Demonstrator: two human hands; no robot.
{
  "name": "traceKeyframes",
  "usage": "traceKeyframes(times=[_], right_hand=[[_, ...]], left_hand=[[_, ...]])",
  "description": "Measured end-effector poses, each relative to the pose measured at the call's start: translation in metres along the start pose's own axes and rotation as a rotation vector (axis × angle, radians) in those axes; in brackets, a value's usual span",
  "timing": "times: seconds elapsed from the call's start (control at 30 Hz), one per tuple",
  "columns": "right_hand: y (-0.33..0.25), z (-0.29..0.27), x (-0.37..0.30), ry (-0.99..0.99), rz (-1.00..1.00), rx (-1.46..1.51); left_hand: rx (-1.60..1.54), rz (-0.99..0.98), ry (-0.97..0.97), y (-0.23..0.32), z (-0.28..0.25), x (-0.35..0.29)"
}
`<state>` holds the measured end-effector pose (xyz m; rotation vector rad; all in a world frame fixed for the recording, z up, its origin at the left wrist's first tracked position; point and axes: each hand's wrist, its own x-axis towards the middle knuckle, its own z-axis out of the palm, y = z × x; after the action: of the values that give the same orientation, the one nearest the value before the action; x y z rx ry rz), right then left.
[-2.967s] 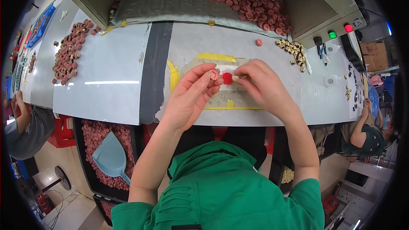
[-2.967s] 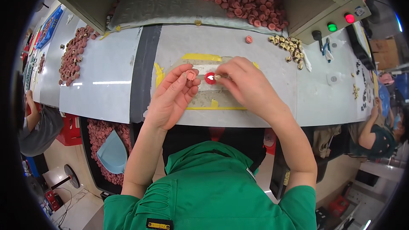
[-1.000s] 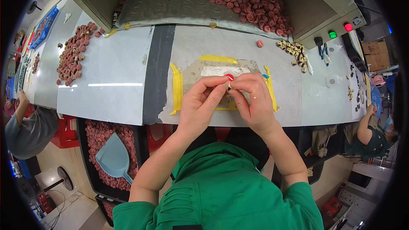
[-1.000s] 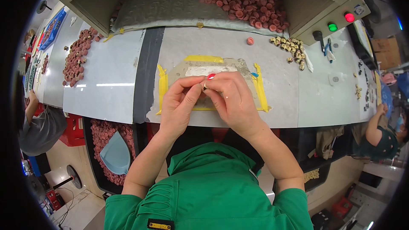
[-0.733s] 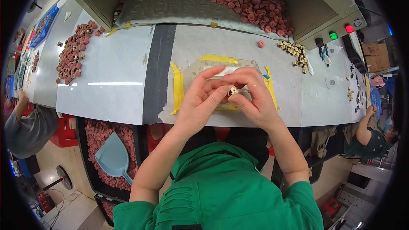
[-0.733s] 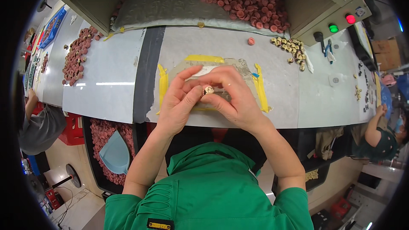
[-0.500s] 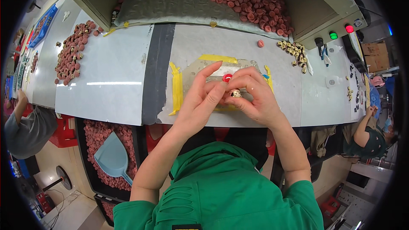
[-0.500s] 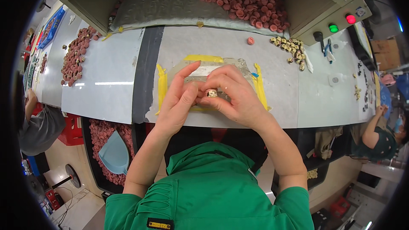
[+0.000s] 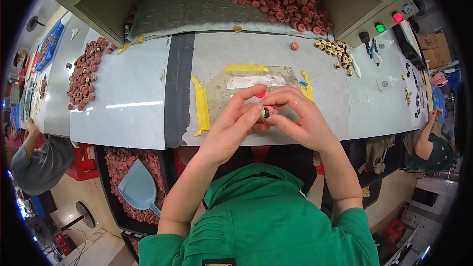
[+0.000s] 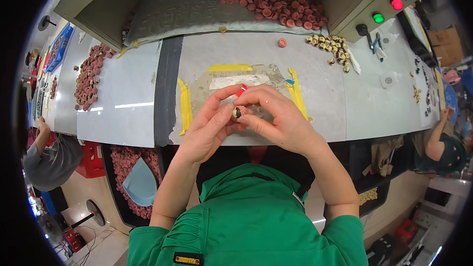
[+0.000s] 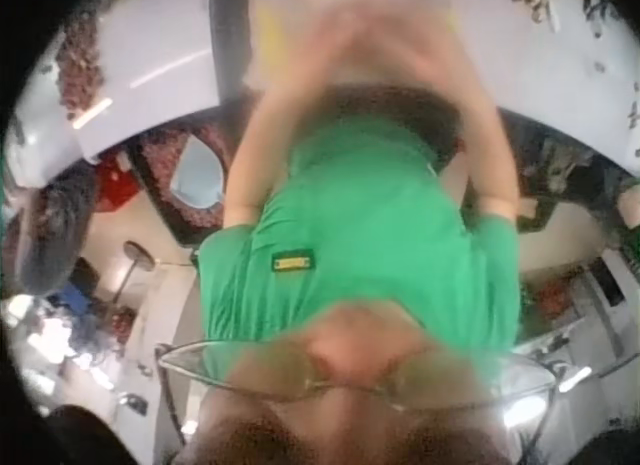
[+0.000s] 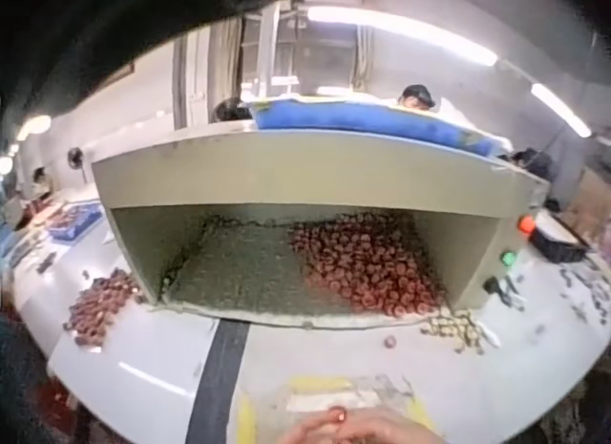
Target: The person assembles small figurines by picking up components by hand, applying glue to them, and pressing the pieces together.
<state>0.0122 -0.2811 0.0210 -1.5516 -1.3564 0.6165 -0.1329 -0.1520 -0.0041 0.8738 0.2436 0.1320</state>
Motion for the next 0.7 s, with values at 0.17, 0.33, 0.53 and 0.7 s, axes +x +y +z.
traceKeyframes(times=[0.17,0.33,0.53,0.7], right_hand=[[-0.004,0.003,-0.002,-0.001,0.050,0.092],[0.002,0.004,-0.004,-0.032,0.137,0.300],[0.003,0.011,-0.006,-0.007,0.133,0.401],[-0.002,0.013,-0.008,0.024,0.190,0.491]], left_hand=[[0.060,0.024,0.039,-0.005,0.002,0.000],[0.015,0.025,0.014,-0.008,0.000,0.000],[0.089,0.107,0.043,-0.015,0.002,0.001],[0.139,0.134,0.053,-0.014,0.007,0.001]])
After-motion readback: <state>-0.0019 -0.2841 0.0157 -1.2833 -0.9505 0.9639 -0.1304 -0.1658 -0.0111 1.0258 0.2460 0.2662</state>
